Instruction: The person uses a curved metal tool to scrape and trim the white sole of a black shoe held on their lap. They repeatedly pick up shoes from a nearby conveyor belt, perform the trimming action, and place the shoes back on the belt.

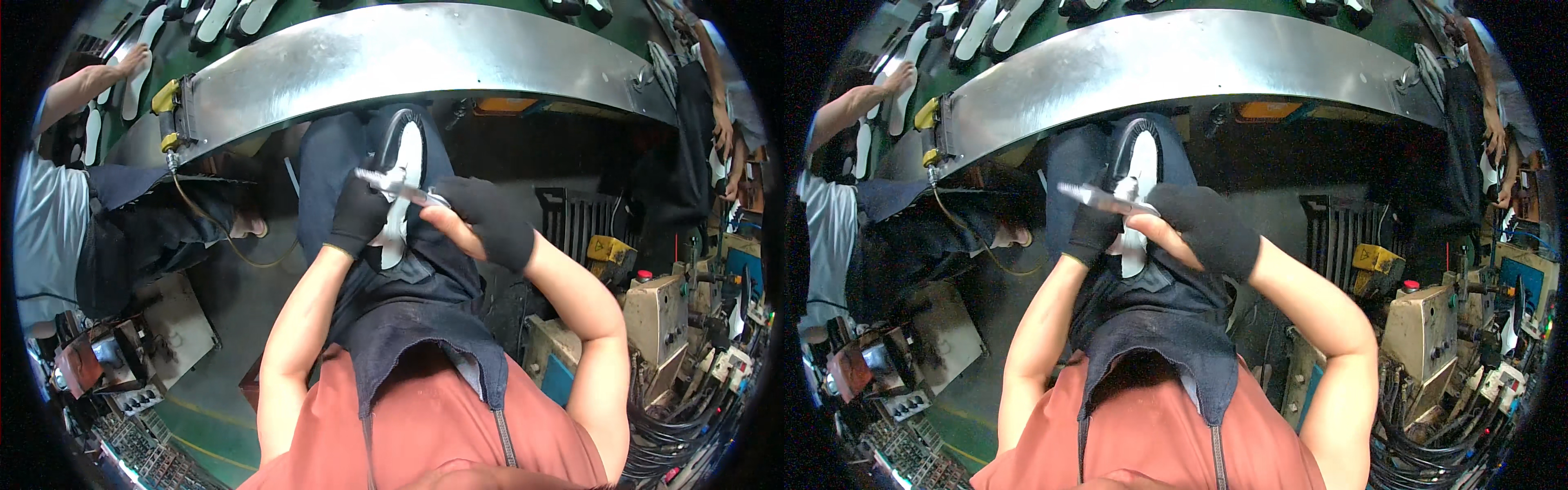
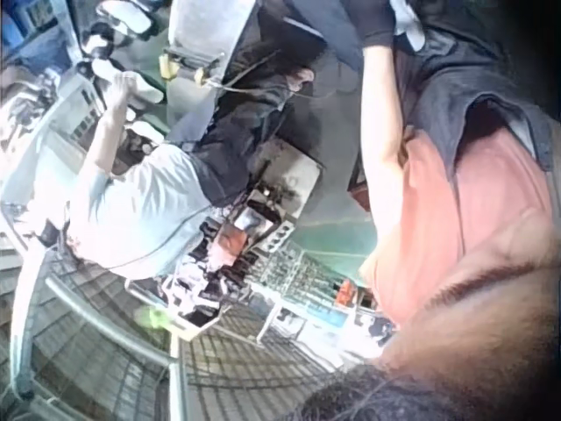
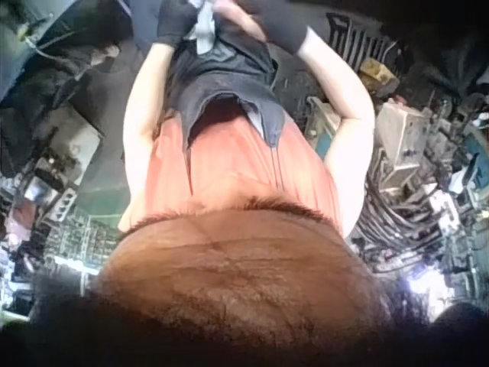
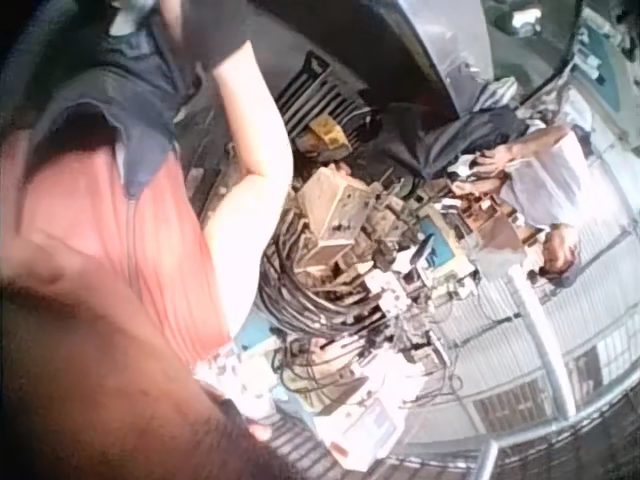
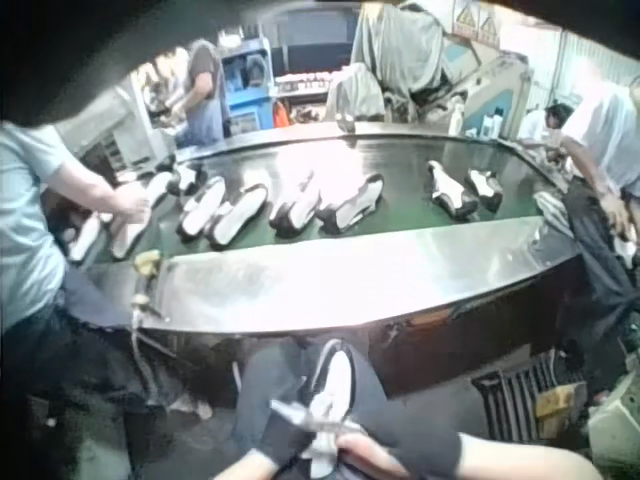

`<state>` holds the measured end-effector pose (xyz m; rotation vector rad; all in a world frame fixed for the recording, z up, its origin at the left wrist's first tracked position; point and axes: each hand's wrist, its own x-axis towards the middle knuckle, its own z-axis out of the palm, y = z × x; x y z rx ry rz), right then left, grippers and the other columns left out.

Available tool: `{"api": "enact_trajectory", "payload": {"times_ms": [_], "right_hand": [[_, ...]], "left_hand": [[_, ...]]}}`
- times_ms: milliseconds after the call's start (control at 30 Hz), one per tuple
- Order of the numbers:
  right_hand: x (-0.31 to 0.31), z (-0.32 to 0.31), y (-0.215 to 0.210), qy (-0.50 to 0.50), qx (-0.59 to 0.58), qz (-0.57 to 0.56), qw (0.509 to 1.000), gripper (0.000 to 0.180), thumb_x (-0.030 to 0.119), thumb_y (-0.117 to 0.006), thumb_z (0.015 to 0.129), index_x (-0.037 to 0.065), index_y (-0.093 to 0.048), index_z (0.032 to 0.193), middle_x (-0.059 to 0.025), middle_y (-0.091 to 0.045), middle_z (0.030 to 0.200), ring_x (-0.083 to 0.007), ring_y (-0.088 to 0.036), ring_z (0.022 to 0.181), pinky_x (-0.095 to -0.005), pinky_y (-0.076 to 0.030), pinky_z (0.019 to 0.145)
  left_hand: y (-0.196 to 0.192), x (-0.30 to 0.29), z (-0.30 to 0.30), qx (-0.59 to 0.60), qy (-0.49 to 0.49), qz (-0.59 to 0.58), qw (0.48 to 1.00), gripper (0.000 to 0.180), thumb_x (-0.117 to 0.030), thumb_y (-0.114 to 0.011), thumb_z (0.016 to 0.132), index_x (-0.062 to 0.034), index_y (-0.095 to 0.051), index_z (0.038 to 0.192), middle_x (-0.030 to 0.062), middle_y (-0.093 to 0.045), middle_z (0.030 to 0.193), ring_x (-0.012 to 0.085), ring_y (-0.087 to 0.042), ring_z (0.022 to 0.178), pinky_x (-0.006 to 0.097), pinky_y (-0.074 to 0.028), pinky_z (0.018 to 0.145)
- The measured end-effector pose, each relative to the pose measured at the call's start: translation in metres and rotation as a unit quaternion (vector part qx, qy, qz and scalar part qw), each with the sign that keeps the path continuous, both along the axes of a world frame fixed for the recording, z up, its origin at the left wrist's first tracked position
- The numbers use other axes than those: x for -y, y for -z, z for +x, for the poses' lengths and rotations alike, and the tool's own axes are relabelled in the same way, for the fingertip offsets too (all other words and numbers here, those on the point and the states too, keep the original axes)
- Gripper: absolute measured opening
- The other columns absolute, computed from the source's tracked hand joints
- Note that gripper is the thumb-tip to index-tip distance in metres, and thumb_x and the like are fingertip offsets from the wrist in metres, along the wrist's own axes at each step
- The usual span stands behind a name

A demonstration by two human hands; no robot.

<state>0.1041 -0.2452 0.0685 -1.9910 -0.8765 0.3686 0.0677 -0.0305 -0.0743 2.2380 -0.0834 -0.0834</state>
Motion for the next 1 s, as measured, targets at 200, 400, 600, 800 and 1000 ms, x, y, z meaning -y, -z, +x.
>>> {"api": "enact_trajectory", "payload": {"times_ms": [200, 400, 600, 800, 1000], "right_hand": [[0.026, -0.038, 0.081, 0.152, -0.265, -0.113, 0.946, 0.058, 0.05, -0.036, 0.095, -0.001, -0.063, 0.087, -0.0165, -0.061, 0.063, -0.0252, -0.062, 0.06, -0.0349, -0.046, 0.058], [0.017, -0.11, 0.125, 0.339, -0.467, -0.055, 0.815, 0.077, 0.066, -0.023, 0.091, 0.0, -0.062, 0.086, -0.0075, -0.062, 0.067, -0.0151, -0.059, 0.06, -0.0294, -0.046, 0.064], [0.004, -0.07, 0.17, 0.367, -0.504, 0.061, 0.779, 0.06, 0.054, -0.036, 0.094, 0.004, -0.052, 0.122, -0.011, -0.065, 0.081, -0.0161, -0.059, 0.051, -0.0287, -0.047, 0.05], [0.001, 0.015, 0.158, 0.371, -0.492, 0.064, 0.785, 0.061, 0.054, -0.038, 0.093, 0.005, -0.047, 0.128, -0.0113, -0.063, 0.081, -0.0159, -0.059, 0.05, -0.0282, -0.047, 0.048], [-0.006, 0.033, 0.162, 0.364, -0.495, 0.072, 0.786, 0.053, 0.049, -0.042, 0.094, -0.001, -0.051, 0.109, -0.0081, -0.054, 0.068, -0.0158, -0.056, 0.045, -0.0284, -0.046, 0.044]], "left_hand": [[-0.055, 0.002, -0.009, -0.058, -0.019, -0.227, 0.972, 0.089, -0.025, -0.082, 0.063, -0.0007, -0.034, 0.134, 0.0155, -0.05, 0.125, 0.025, -0.048, 0.118, 0.035, -0.038, 0.1], [-0.035, 0.003, 0.003, -0.132, -0.122, -0.356, 0.917, 0.067, -0.018, -0.073, 0.074, -0.001, -0.043, 0.131, 0.0139, -0.055, 0.12, 0.0201, -0.053, 0.11, 0.032, -0.043, 0.093], [-0.1, 0.02, 0.217, -0.12, -0.026, -0.446, 0.887, 0.032, -0.019, -0.057, 0.088, -0.0023, -0.057, 0.116, 0.0064, -0.061, 0.102, 0.0127, -0.059, 0.09, 0.025, -0.047, 0.082], [-0.123, 0.054, 0.363, 0.124, 0.037, -0.099, 0.987, 0.035, -0.029, -0.06, 0.083, -0.0019, -0.059, 0.106, 0.0184, -0.061, 0.1, 0.0327, -0.058, 0.096, 0.038, -0.045, 0.087], [-0.038, 0.007, 0.443, 0.15, -0.178, 0.168, 0.958, 0.089, -0.044, -0.074, 0.066, 0.0013, -0.036, 0.131, 0.0256, -0.047, 0.124, 0.0387, -0.049, 0.114, 0.042, -0.04, 0.097]]}}
